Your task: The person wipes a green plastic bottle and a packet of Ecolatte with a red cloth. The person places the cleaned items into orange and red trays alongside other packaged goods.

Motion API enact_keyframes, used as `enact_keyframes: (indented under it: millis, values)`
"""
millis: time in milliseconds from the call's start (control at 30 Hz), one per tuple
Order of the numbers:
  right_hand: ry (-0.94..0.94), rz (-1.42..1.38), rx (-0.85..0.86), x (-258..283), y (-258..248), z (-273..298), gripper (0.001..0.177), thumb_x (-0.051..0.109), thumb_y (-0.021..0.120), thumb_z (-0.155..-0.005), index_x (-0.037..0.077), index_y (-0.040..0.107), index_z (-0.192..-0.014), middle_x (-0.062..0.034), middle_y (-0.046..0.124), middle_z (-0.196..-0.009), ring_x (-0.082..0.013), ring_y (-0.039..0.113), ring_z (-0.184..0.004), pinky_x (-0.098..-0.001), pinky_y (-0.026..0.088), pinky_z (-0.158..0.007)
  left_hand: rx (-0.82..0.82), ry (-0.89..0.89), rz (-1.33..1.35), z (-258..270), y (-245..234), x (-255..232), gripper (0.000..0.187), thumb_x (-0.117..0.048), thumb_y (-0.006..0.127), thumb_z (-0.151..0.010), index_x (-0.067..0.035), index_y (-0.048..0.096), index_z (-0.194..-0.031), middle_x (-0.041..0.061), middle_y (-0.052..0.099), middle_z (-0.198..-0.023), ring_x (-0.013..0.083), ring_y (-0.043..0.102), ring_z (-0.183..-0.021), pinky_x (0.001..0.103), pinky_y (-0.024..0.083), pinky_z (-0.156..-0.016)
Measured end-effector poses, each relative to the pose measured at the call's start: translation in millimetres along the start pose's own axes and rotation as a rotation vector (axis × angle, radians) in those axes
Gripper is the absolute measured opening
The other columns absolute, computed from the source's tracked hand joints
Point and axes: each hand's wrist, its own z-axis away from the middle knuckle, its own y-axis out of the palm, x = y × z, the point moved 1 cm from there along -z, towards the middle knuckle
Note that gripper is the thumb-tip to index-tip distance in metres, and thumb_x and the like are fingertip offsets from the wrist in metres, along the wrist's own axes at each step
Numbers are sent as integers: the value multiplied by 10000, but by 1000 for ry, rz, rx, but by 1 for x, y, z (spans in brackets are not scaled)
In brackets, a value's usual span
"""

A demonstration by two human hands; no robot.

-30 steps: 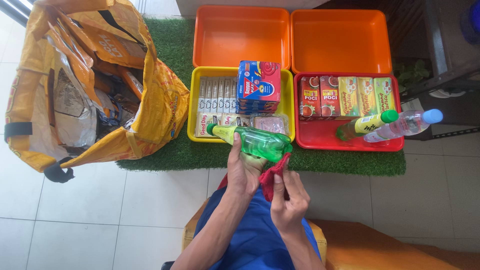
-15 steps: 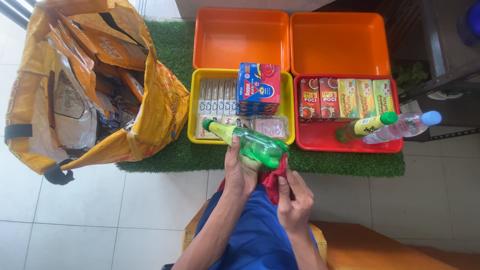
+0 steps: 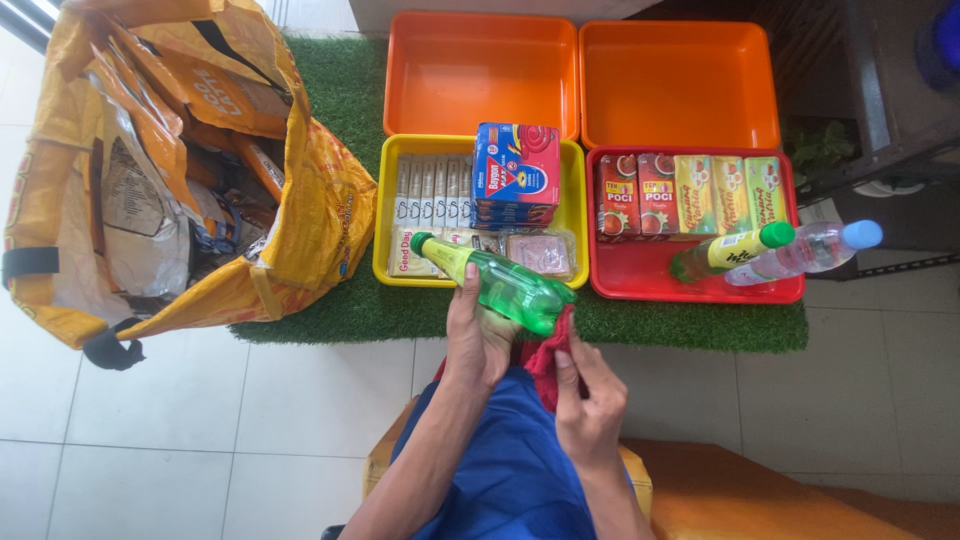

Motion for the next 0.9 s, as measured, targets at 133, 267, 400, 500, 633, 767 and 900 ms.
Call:
enact_keyframes:
  millis: [133, 267, 400, 500, 633, 767, 900]
  values:
    - [-55, -128, 27, 5, -8, -15, 368, 114, 612, -1047, 49, 625, -1409, -89, 734, -1002, -126, 634, -842, -282, 532, -784, 1, -47, -31, 2, 0, 3, 560, -434, 641, -956, -76, 458, -1346, 121, 613, -1220, 264, 677, -1111, 469, 631, -883]
    - [-207, -37, 91, 13, -12, -18, 380, 80, 647, -1005, 43, 648, -1383, -61, 633, -795, -166, 530, -718, -301, 489, -699, -57, -58, -50, -3, -7, 7, 562, -476, 669, -931, -68, 506, -1282, 125, 652, -1136, 253, 701, -1038, 445, 642, -854]
    - [-327, 58, 169, 20, -12, -13, 374, 77, 688, -959, 55, 684, -1333, -46, 544, -690, -211, 459, -656, -327, 465, -692, -109, -31, -80, -13, -18, 9, 550, -508, 684, -918, -60, 543, -1205, 145, 674, -987, 244, 721, -899, 421, 641, -805]
    - [-369, 43, 215, 26, -13, -18, 378, 81, 686, -955, 55, 677, -1332, -39, 559, -705, -211, 468, -663, -322, 459, -717, -107, -83, -31, -12, -22, 13, 533, -508, 686, -925, -66, 556, -1194, 82, 649, -962, 202, 710, -850, 397, 637, -765]
    - [-331, 24, 277, 31, -11, -24, 400, 83, 692, -948, 59, 676, -1347, -37, 547, -686, -186, 483, -620, -319, 444, -731, -150, -108, -85, -13, -27, 18, 476, -478, 677, -933, -60, 562, -1128, 87, 648, -934, 202, 705, -801, 380, 632, -721]
    - [-296, -21, 283, 26, -8, -18, 406, 81, 690, -952, 74, 673, -1358, -20, 567, -668, -160, 502, -596, -317, 435, -736, -90, -161, -55, -14, -33, 22, 483, -541, 617, -973, -75, 588, -1097, 87, 645, -902, 192, 691, -774, 363, 626, -688]
    - [-281, -86, 236, 13, 1, -4, 397, 76, 678, -981, 85, 658, -1377, -32, 596, -703, -154, 482, -599, -311, 449, -768, -101, -175, -17, -18, -34, 22, 487, -575, 554, -1004, -99, 607, -1094, 67, 651, -904, 173, 679, -762, 345, 606, -659]
